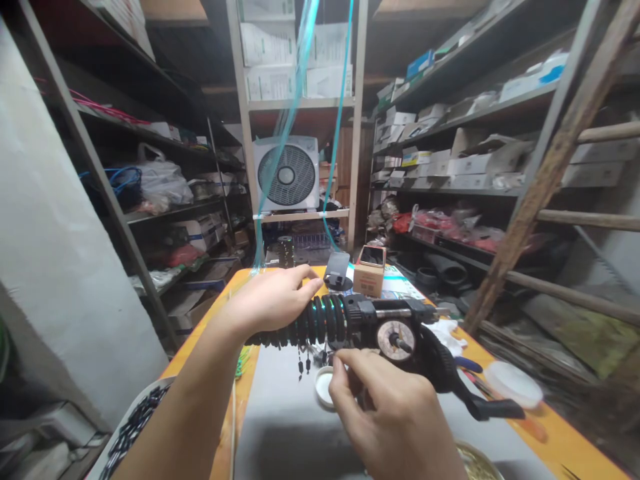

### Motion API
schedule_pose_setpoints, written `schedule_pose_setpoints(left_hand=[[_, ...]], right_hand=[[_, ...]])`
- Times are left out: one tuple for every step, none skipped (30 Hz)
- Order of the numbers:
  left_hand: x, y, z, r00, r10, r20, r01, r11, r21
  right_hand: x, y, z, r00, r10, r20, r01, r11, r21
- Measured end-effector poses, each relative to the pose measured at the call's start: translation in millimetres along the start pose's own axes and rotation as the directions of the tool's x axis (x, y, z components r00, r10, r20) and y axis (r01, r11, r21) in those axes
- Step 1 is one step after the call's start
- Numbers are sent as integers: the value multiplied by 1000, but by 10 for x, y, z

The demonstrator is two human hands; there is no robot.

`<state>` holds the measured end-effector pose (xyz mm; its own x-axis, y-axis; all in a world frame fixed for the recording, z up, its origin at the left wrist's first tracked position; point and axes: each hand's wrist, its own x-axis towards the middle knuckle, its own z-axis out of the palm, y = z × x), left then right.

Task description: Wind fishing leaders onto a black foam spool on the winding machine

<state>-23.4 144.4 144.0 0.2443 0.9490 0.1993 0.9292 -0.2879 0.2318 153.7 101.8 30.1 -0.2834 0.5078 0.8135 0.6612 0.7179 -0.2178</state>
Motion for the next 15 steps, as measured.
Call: schedule_pose_setpoints(left_hand=[[1,2,1,1000,0,1,0,1000,-2],[1,3,2,1000,1,1,-1,1000,-4],[2,3,2,1000,2,1,-2,1000,-7],[3,1,2,1000,3,1,-3,1000,-10],[4,-2,2,1000,6,0,-6,1000,-14],[7,-6,2,1000,10,0,-10,1000,-18],[10,-12,3,1000,14,-1,-14,1000,-21],[15,-19,5,1000,17,-2,-18,1000,-23],[22,-27,8,1000,22,-3,-23,999,-25],[32,-35,11,1000,28,-3,-28,999,-24],[45,-43,14,999,33,-2,-33,999,-24],[61,-51,17,999,37,0,-37,999,-22],[80,-58,17,999,41,5,-41,999,-21],[101,-64,14,999,46,13,-45,999,-19],[124,-69,7,999,48,25,-47,999,-16]], right_hand=[[-5,-16,-14,999,-33,-6,33,999,-6],[-12,-32,-24,998,-68,-8,68,998,-6],[-21,-44,-29,995,-98,1,98,995,-1],[-31,-51,-26,992,-122,19,122,992,4],[-43,-52,-16,990,-136,50,136,991,3],[-54,-44,1,987,-141,83,142,990,-7],[-66,-30,24,983,-135,123,140,990,-26],[-76,-11,48,980,-120,157,130,990,-54],[-84,10,69,977,-103,189,119,990,-79],[-88,30,83,974,-85,211,107,989,-97],[-86,46,86,972,-70,226,95,990,-103],[-78,57,73,970,-60,235,85,992,-96],[-62,64,46,970,-53,236,73,994,-79],[-36,67,3,974,-52,222,66,996,-56],[-1,71,-50,980,-51,192,59,998,-35]])
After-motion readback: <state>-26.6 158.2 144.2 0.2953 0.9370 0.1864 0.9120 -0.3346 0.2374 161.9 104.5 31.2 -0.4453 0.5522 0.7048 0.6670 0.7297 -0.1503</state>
